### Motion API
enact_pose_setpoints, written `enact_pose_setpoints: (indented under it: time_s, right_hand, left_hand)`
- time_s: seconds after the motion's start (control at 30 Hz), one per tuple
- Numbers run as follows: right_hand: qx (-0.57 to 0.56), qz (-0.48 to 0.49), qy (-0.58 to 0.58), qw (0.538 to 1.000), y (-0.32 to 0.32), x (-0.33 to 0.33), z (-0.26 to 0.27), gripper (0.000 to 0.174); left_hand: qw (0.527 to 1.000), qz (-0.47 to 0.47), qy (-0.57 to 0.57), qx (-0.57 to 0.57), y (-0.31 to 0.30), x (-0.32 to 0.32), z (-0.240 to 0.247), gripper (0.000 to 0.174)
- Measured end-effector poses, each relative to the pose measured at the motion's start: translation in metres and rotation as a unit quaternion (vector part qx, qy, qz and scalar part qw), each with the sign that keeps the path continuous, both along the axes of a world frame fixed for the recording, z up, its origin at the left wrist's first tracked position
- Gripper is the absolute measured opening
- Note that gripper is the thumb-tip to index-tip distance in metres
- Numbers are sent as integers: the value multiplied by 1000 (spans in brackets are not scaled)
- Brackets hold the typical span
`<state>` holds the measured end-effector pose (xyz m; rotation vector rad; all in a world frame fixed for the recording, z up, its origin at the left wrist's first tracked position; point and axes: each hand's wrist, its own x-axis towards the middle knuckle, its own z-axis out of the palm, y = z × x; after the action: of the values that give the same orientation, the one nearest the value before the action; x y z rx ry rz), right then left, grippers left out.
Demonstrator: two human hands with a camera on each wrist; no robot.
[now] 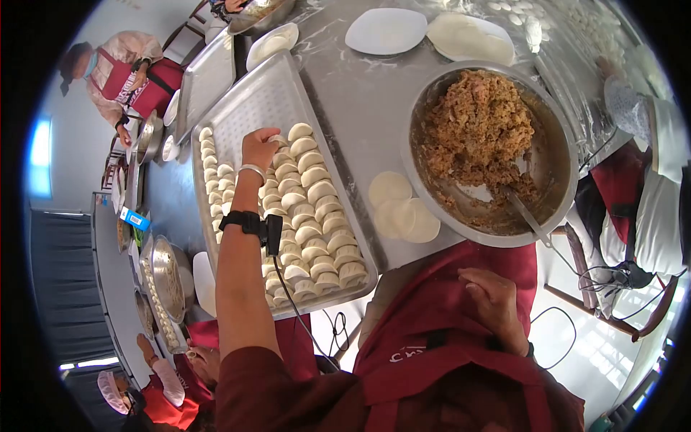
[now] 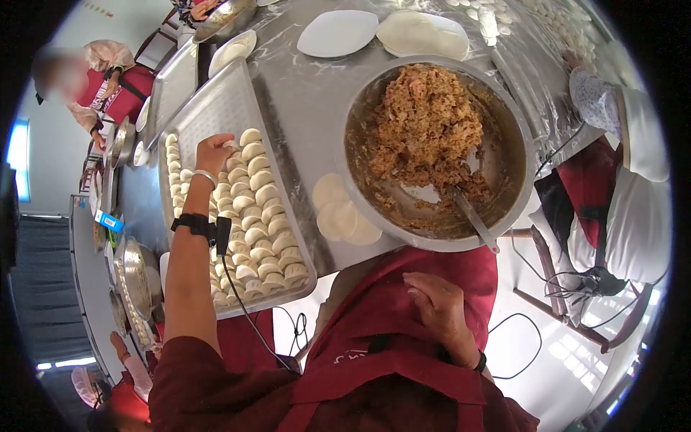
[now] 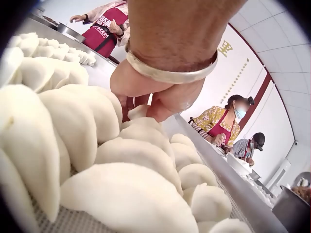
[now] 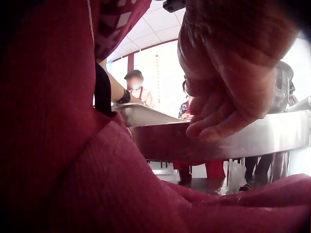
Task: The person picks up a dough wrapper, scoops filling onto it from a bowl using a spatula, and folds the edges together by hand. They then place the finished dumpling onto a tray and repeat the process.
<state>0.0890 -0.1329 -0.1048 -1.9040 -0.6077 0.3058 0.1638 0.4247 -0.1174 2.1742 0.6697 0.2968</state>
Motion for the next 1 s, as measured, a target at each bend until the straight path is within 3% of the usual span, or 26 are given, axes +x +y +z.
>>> enact_pose_setpoints:
  time_s: [0.1,0.4,0.63,0.8,0.93,1.0]
  right_hand:
    - [-10,-1,9,1000,0,0,1,21]
    - [-9,-3,3,1000,1,0,0,20]
    - [-7,-3,1,1000,-1,-2,0,20]
    - [-10,-2,-13,1000,-4,-4,1,19]
    - [15,-13,-22,1000,-5,-9,-1,19]
    - [18,-6,-32,999,-6,-10,-1,19]
  left_hand:
    - [999,-13,9,44,-1,0,1,32]
    - [1000,-20,-2,16,-2,0,-7,32]
    - [963,-57,45,258,-6,0,-3,35]
    - [961,-89,38,259,7,-1,-11,36]
    - [952,-57,-40,298,-26,-2,21,35]
    - [959,-86,-63,261,-74,-8,54,33]
